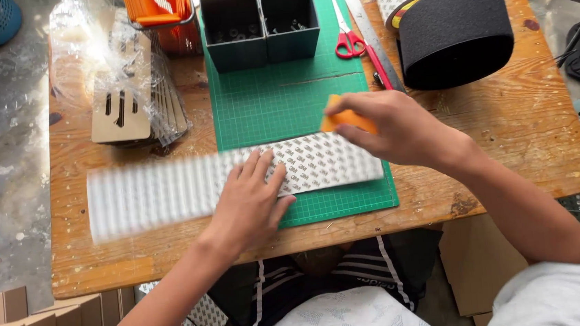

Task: The person applies double-sided adhesive tape to a strip of white material, smooths it with a plastic scraper, and cuts it to size using a utility knife and ruler. They then peel the backing and attach a black foam strip to the adhesive surface, smoothing it down before trimming the excess foam with scissors.

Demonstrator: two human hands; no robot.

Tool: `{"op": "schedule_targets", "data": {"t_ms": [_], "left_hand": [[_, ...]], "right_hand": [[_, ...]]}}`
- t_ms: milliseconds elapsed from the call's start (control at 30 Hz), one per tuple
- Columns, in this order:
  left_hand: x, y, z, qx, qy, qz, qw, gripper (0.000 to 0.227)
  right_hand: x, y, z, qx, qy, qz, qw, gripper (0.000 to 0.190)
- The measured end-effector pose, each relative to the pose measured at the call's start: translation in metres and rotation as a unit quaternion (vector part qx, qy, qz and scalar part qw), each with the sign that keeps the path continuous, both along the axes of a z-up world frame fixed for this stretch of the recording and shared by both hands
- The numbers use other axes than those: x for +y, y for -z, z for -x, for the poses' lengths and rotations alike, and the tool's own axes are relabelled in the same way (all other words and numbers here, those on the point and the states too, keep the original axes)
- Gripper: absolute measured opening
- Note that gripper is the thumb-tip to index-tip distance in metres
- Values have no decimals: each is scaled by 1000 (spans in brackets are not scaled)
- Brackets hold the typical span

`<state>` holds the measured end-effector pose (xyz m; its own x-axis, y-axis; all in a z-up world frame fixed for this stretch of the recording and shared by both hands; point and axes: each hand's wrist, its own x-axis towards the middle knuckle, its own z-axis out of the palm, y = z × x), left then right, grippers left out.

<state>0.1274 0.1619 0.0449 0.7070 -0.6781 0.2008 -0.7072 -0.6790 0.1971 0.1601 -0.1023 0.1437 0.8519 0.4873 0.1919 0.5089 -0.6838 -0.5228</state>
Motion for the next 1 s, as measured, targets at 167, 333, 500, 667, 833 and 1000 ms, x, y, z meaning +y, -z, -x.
{"op": "schedule_targets", "data": {"t_ms": [167, 333, 500, 667, 833, 1000], "left_hand": [[-31, -2, 19, 41, -37, -96, 994, 74], [-63, -12, 15, 132, 14, -106, 985, 80], [-91, -2, 17, 95, -28, -114, 989, 101], [-121, 3, 45, 6, -58, 71, 996, 109], [-156, 6, 83, -13, -27, 86, 996, 90], [-167, 22, 96, -2, -27, 32, 999, 81]], "right_hand": [[-34, 7, 33, 80, 126, 23, 989, 29], [-23, 5, 54, 229, 187, 34, 955, 38], [-34, 50, 67, 217, 158, 71, 961, 39], [-38, 36, 71, 200, 184, 76, 959, 37], [-42, 38, 70, 197, 169, 111, 960, 24], [-47, 64, 60, 188, 122, 174, 959, 16]]}}
